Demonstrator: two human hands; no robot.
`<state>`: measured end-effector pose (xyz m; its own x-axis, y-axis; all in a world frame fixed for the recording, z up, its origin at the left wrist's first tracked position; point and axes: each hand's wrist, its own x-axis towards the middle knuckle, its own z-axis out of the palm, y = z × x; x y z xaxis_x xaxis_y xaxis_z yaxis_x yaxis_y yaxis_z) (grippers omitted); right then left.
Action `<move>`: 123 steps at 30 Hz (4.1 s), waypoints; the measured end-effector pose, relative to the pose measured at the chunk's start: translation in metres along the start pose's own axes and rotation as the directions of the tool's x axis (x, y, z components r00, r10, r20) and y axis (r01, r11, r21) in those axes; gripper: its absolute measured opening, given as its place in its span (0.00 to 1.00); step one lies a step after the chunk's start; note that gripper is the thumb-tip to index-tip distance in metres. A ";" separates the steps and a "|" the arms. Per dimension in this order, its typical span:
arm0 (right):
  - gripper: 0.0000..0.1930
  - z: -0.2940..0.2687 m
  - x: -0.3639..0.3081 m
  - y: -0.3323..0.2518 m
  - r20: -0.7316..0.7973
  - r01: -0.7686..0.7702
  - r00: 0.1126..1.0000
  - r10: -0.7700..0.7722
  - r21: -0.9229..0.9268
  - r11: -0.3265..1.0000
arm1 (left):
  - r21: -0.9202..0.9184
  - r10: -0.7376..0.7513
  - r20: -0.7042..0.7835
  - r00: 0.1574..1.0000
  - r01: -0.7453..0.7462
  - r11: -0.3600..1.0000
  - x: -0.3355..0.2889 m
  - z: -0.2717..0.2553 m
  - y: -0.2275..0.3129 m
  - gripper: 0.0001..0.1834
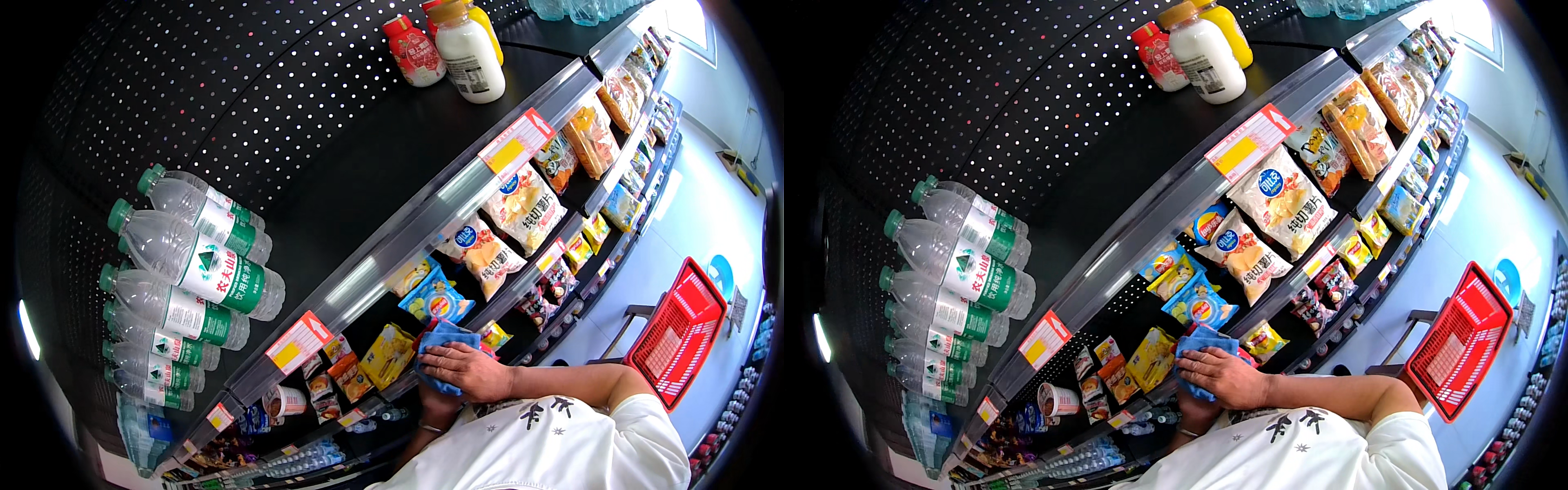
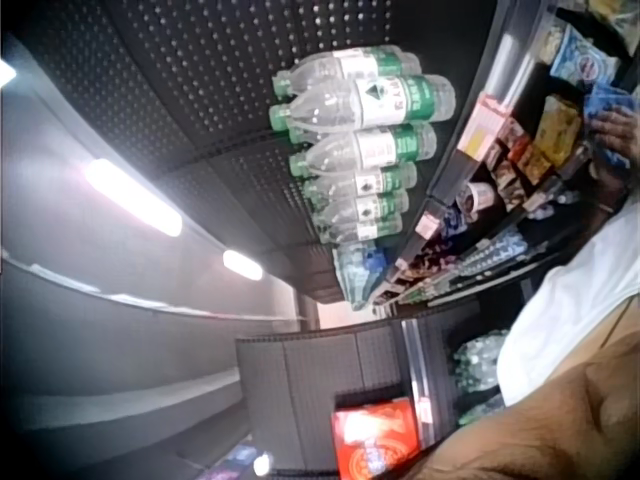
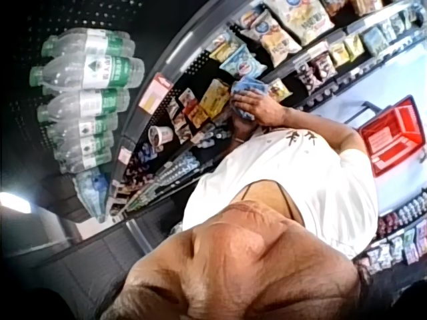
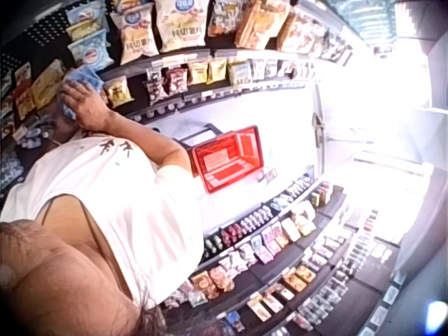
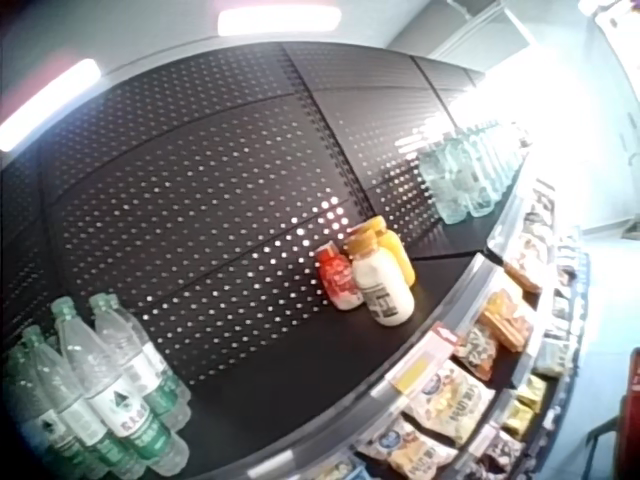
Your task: The person wipes the front edges of a store shelf with a blue cloth, moving from left to right. They pick up and wipe individual snack packages before placing them back on the shelf. The person also wipes the shelf surface between items.
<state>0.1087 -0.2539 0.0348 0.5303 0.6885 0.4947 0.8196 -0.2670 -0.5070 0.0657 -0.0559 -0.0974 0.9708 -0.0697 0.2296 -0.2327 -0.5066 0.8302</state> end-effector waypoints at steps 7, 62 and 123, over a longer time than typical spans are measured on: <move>0.36 0.003 0.003 0.002 -0.025 0.110 0.994 -0.109 0.049 0.993 | -0.929 -0.281 0.371 0.885 0.353 -0.114 0.058 -0.042 0.058 0.37; 0.29 0.023 -0.020 -0.031 -0.186 -0.375 0.810 0.556 0.564 0.735 | -0.366 -0.070 -0.067 0.995 0.041 0.930 0.034 -0.046 0.106 0.47; 0.20 0.031 -0.027 -0.032 0.050 -0.417 0.858 0.510 0.647 0.639 | 0.663 0.277 -0.026 0.961 -0.191 0.724 0.152 -0.143 0.020 0.38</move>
<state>0.0613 -0.2429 0.0157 0.8628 0.4883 0.1309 0.1618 -0.0216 -0.9866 0.2002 0.0461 0.0261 0.8666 -0.1852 0.4633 -0.3150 -0.9232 0.2202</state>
